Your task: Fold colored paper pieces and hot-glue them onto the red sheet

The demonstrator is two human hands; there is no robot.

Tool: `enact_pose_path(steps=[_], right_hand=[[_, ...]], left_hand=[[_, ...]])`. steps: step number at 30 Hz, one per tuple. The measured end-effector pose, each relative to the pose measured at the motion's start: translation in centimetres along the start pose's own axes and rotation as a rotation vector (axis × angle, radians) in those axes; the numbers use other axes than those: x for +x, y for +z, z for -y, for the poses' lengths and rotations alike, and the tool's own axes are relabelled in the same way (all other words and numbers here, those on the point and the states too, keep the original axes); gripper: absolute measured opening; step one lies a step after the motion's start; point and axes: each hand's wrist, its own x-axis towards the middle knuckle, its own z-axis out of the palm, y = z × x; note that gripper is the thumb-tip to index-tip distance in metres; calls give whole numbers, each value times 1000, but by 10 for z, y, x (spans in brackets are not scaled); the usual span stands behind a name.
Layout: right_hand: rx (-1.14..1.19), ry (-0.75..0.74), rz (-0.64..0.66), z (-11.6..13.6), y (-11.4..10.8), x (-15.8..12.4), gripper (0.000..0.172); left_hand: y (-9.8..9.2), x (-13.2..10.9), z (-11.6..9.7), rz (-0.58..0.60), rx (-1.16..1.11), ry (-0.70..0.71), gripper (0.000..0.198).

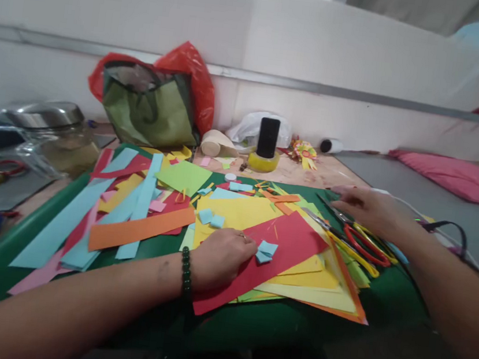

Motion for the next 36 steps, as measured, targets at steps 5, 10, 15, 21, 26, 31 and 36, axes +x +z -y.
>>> enact_pose_path(steps=[5, 10, 15, 21, 26, 31, 36], right_hand=[[154, -486, 246, 120, 33, 13, 20], [99, -780, 501, 186, 68, 44, 27], [-108, -723, 535, 210, 88, 53, 34], [-253, -666, 436, 211, 81, 50, 37], [-201, -624, 258, 176, 48, 41, 33], [65, -659, 124, 122, 29, 21, 19], [493, -549, 115, 97, 35, 4, 11]], left_hand=[[-2, 0, -5, 49, 83, -9, 20], [0, -2, -7, 19, 138, 12, 17], [1, -1, -7, -9, 152, 26, 12], [-2, -1, -8, 40, 123, -29, 13], [-5, -1, -7, 57, 110, -50, 28], [-1, -1, -2, 31, 71, -7, 27], [3, -1, 1, -43, 81, 57, 21]])
